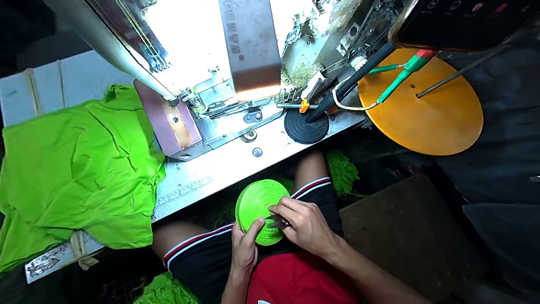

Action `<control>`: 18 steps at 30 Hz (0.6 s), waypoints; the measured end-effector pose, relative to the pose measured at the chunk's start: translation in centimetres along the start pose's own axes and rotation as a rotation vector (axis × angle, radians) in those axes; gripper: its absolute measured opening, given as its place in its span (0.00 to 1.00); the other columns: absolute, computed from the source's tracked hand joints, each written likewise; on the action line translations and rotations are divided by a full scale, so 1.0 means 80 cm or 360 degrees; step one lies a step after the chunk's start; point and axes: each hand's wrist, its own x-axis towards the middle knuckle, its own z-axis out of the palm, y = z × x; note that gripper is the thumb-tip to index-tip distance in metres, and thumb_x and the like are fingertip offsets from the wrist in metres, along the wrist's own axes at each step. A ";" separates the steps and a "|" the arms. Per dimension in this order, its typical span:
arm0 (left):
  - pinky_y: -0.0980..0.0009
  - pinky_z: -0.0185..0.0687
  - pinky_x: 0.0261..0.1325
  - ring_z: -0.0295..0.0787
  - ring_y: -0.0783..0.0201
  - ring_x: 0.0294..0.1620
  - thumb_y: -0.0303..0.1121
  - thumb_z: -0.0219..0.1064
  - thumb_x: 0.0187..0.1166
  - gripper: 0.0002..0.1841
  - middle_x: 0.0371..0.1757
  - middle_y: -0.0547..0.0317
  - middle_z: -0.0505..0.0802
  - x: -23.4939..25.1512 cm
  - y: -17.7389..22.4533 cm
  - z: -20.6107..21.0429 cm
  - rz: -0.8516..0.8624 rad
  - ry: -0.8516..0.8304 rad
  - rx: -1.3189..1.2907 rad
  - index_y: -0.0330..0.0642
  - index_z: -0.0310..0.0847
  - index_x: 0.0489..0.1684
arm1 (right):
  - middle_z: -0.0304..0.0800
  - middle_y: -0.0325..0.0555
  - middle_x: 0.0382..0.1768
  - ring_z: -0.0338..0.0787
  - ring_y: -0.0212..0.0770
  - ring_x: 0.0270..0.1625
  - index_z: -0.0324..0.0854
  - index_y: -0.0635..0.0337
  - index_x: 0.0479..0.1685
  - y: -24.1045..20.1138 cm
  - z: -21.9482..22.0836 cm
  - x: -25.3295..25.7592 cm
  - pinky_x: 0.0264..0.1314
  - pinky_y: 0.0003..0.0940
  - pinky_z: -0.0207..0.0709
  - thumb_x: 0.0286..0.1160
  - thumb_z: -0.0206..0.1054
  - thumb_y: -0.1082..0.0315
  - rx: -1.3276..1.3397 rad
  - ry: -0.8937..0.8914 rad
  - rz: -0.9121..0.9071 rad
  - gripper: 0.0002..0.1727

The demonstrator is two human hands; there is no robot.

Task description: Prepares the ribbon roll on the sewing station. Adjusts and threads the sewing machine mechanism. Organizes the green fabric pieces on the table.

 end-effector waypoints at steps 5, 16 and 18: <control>0.56 0.94 0.54 0.96 0.54 0.46 0.25 0.70 0.66 0.25 0.46 0.40 0.94 -0.002 0.004 0.004 -0.0171 0.0011 -0.0186 0.26 0.71 0.63 | 0.83 0.41 0.33 0.87 0.39 0.30 0.85 0.54 0.43 0.005 0.009 0.002 0.23 0.36 0.79 0.68 0.63 0.68 0.0031 0.0007 -0.0017 0.09; 0.52 0.93 0.56 0.96 0.50 0.51 0.25 0.63 0.74 0.21 0.51 0.37 0.93 0.012 0.003 -0.004 -0.0353 0.0062 -0.0437 0.29 0.70 0.66 | 0.82 0.38 0.38 0.78 0.22 0.35 0.82 0.63 0.42 0.023 -0.012 0.000 0.34 0.14 0.73 0.85 0.60 0.67 0.0979 0.0507 0.0418 0.09; 0.52 0.93 0.57 0.95 0.50 0.52 0.26 0.63 0.74 0.21 0.52 0.37 0.93 0.014 -0.003 -0.010 -0.0384 0.0107 -0.0486 0.31 0.71 0.66 | 0.82 0.33 0.35 0.78 0.19 0.30 0.81 0.62 0.46 0.031 -0.021 -0.001 0.30 0.14 0.74 0.84 0.61 0.69 0.1050 0.0659 0.0577 0.06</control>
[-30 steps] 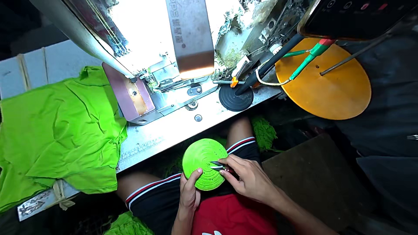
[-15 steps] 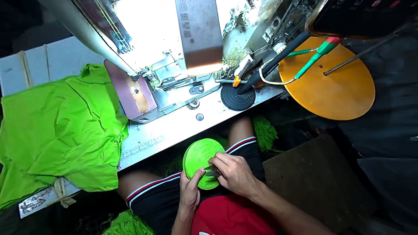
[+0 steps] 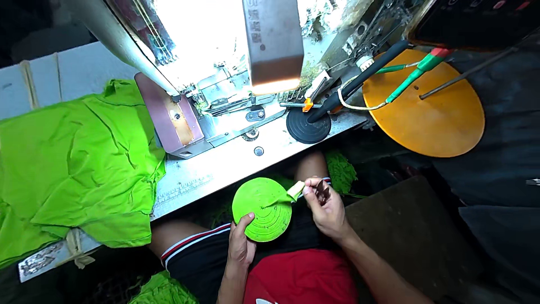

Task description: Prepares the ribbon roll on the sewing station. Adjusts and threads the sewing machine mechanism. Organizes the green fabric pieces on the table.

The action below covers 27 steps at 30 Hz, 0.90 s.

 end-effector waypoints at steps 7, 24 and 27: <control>0.51 0.94 0.54 0.96 0.49 0.50 0.25 0.66 0.68 0.24 0.51 0.37 0.93 -0.002 -0.001 -0.005 0.0028 0.0049 0.0000 0.31 0.70 0.66 | 0.88 0.39 0.38 0.82 0.22 0.34 0.86 0.62 0.51 0.017 -0.005 0.004 0.36 0.16 0.78 0.82 0.65 0.64 -0.0487 -0.0218 -0.0003 0.11; 0.52 0.94 0.53 0.96 0.51 0.49 0.22 0.64 0.69 0.21 0.49 0.38 0.93 -0.002 -0.004 -0.001 0.0155 0.0146 -0.0021 0.31 0.71 0.63 | 0.89 0.40 0.36 0.87 0.33 0.33 0.86 0.55 0.46 0.025 0.024 -0.031 0.32 0.32 0.82 0.73 0.61 0.66 -0.0828 -0.0506 -0.0352 0.10; 0.51 0.93 0.55 0.95 0.49 0.50 0.22 0.64 0.71 0.20 0.50 0.37 0.93 0.001 -0.007 -0.001 0.0173 0.0163 -0.0054 0.30 0.72 0.63 | 0.91 0.40 0.38 0.87 0.29 0.35 0.86 0.57 0.48 0.024 0.015 -0.027 0.37 0.25 0.83 0.78 0.62 0.65 -0.0790 -0.0345 -0.0328 0.10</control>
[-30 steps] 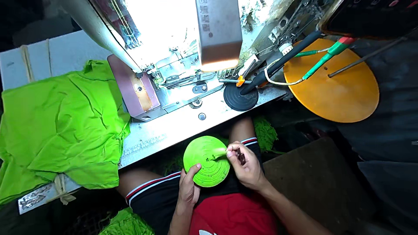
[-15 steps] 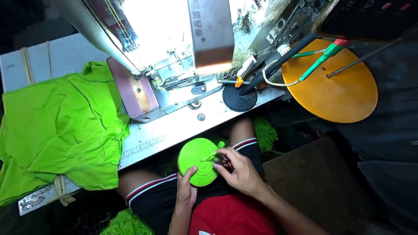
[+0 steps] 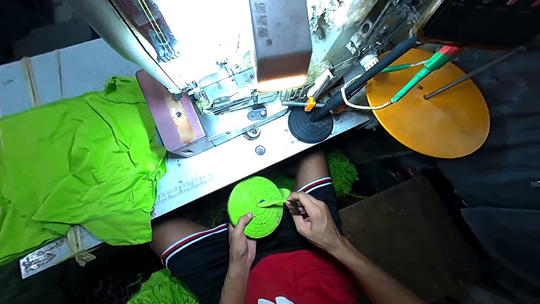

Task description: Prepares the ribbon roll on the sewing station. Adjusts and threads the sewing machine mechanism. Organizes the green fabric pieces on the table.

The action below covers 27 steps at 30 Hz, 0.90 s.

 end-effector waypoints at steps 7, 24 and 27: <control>0.51 0.93 0.55 0.95 0.50 0.51 0.23 0.64 0.69 0.20 0.50 0.37 0.93 0.003 0.005 0.001 0.0033 -0.0029 -0.0011 0.30 0.73 0.61 | 0.93 0.40 0.45 0.91 0.32 0.40 0.87 0.54 0.55 0.017 0.005 0.000 0.41 0.31 0.86 0.79 0.65 0.58 -0.0143 -0.0131 0.0120 0.14; 0.53 0.93 0.55 0.95 0.51 0.49 0.23 0.67 0.66 0.25 0.49 0.37 0.92 -0.005 -0.003 0.004 0.0122 -0.0090 0.0090 0.28 0.69 0.65 | 0.85 0.37 0.30 0.85 0.30 0.31 0.79 0.58 0.56 -0.012 0.037 -0.018 0.35 0.29 0.82 0.82 0.64 0.49 0.0244 -0.0214 0.0360 0.21; 0.54 0.94 0.53 0.96 0.52 0.47 0.23 0.68 0.64 0.25 0.48 0.38 0.93 -0.008 -0.005 0.006 0.0109 -0.0103 0.0102 0.28 0.69 0.63 | 0.85 0.37 0.31 0.85 0.30 0.31 0.78 0.60 0.59 -0.014 0.038 -0.013 0.36 0.30 0.83 0.81 0.65 0.49 0.0220 -0.0175 0.0285 0.23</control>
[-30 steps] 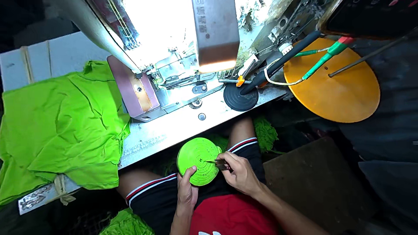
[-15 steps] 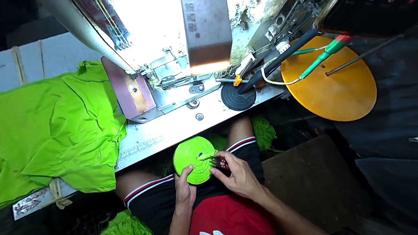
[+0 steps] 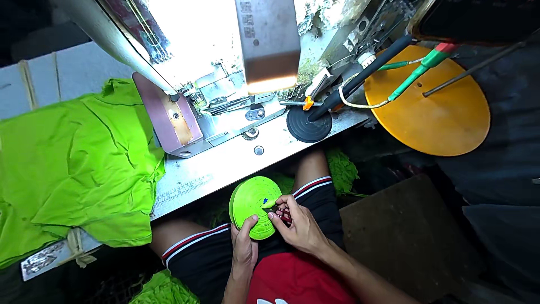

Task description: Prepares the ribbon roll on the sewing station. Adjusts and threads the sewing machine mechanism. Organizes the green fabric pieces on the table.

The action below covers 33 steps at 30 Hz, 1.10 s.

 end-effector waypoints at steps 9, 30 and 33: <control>0.55 0.94 0.51 0.96 0.52 0.46 0.22 0.69 0.63 0.26 0.47 0.38 0.93 -0.006 0.000 0.008 -0.0059 -0.0025 0.0015 0.28 0.69 0.64 | 0.94 0.43 0.46 0.90 0.30 0.39 0.83 0.58 0.65 0.003 -0.007 0.014 0.40 0.30 0.86 0.82 0.66 0.52 -0.0027 -0.0003 -0.0257 0.22; 0.54 0.94 0.53 0.96 0.52 0.47 0.23 0.71 0.61 0.27 0.47 0.38 0.93 -0.011 0.007 0.006 -0.0137 -0.0103 -0.0015 0.29 0.70 0.62 | 0.91 0.39 0.34 0.88 0.30 0.33 0.86 0.55 0.48 0.007 -0.017 0.018 0.34 0.30 0.82 0.86 0.63 0.55 0.0096 -0.0110 -0.0353 0.14; 0.53 0.94 0.53 0.96 0.51 0.48 0.22 0.69 0.62 0.26 0.48 0.37 0.93 -0.007 0.005 0.007 -0.0137 -0.0093 -0.0050 0.29 0.69 0.64 | 0.91 0.39 0.36 0.87 0.30 0.33 0.85 0.55 0.52 0.007 -0.020 0.016 0.34 0.30 0.82 0.86 0.63 0.53 0.0037 -0.0132 -0.0319 0.15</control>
